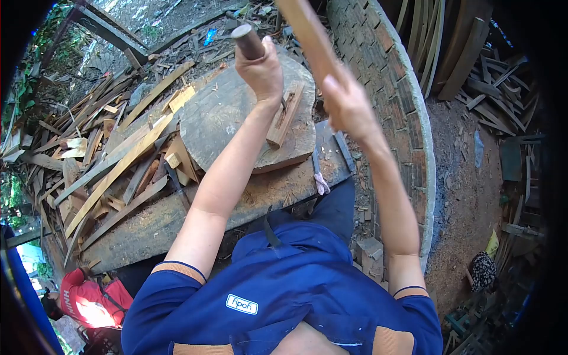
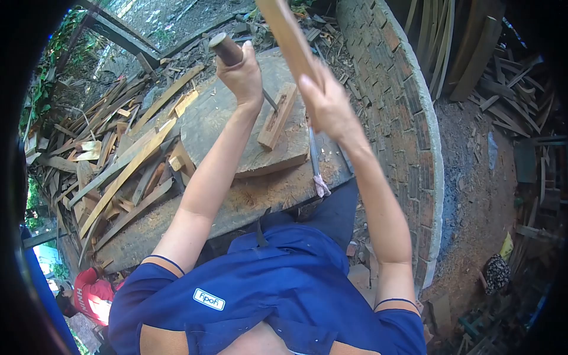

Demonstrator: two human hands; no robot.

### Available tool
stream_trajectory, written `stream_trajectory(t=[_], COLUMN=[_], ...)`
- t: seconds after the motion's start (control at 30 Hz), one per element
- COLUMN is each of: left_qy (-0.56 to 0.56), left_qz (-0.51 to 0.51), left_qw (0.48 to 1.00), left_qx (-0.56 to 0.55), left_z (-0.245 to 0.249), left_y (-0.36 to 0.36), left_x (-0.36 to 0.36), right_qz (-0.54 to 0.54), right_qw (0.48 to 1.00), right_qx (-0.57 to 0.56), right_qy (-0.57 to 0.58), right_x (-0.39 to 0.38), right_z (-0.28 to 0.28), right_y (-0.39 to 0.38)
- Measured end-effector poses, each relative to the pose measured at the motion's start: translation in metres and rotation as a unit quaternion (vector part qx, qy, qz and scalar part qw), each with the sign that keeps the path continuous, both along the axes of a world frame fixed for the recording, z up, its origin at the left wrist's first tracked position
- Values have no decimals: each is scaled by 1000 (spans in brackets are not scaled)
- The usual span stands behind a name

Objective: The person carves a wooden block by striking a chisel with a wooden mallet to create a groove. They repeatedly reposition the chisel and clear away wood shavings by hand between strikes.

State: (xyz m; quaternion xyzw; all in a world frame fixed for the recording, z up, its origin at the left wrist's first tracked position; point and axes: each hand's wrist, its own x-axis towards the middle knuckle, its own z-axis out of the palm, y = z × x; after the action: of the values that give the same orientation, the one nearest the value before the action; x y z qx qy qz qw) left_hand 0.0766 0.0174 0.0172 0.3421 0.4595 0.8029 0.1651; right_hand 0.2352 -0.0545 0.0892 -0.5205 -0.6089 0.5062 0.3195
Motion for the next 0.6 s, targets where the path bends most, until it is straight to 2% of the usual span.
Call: stream_trajectory(t=[0.03,0.07,0.1,0.17,0.2,0.23,0.27,0.3,0.37,0.4,0.5,0.57,0.6], left_qy=[-29,9,46,47,45,44,14,-19,-37,-18,13,-86,-142], left_qz=[-19,0,17,-1,-15,-16,-22,-30,-38,-46,-52,-32,-81], left_qw=[999,1000,999,999,999,999,998,993,995,997,998,995,986], left_qx=[27,8,-6,-1,0,4,56,109,81,66,46,40,9], left_z=[-4,-2,3,-1,0,0,1,1,-8,-8,-20,-20,-17], left_y=[4,-1,-3,-2,-3,-1,0,3,0,-5,-4,5,0], left_x=[3,8,11,12,12,13,14,16,16,14,6,-6,-18], right_qz=[-2,0,-3,11,10,58,100,94,96,79,74,99,94], right_qw=[997,983,982,913,911,899,869,868,882,915,924,939,948], right_qx=[78,185,186,404,407,382,346,346,342,331,290,194,175], right_qy=[11,10,11,-62,-64,-204,-340,-344,-310,-217,-237,-265,-248], right_x=[-3,-3,-3,-2,1,6,9,11,8,3,0,6,8], right_z=[29,48,57,69,68,64,61,69,91,91,61,48,46], right_y=[-3,-2,-2,-3,-4,-5,-8,-12,-22,-25,-21,-16,-14])
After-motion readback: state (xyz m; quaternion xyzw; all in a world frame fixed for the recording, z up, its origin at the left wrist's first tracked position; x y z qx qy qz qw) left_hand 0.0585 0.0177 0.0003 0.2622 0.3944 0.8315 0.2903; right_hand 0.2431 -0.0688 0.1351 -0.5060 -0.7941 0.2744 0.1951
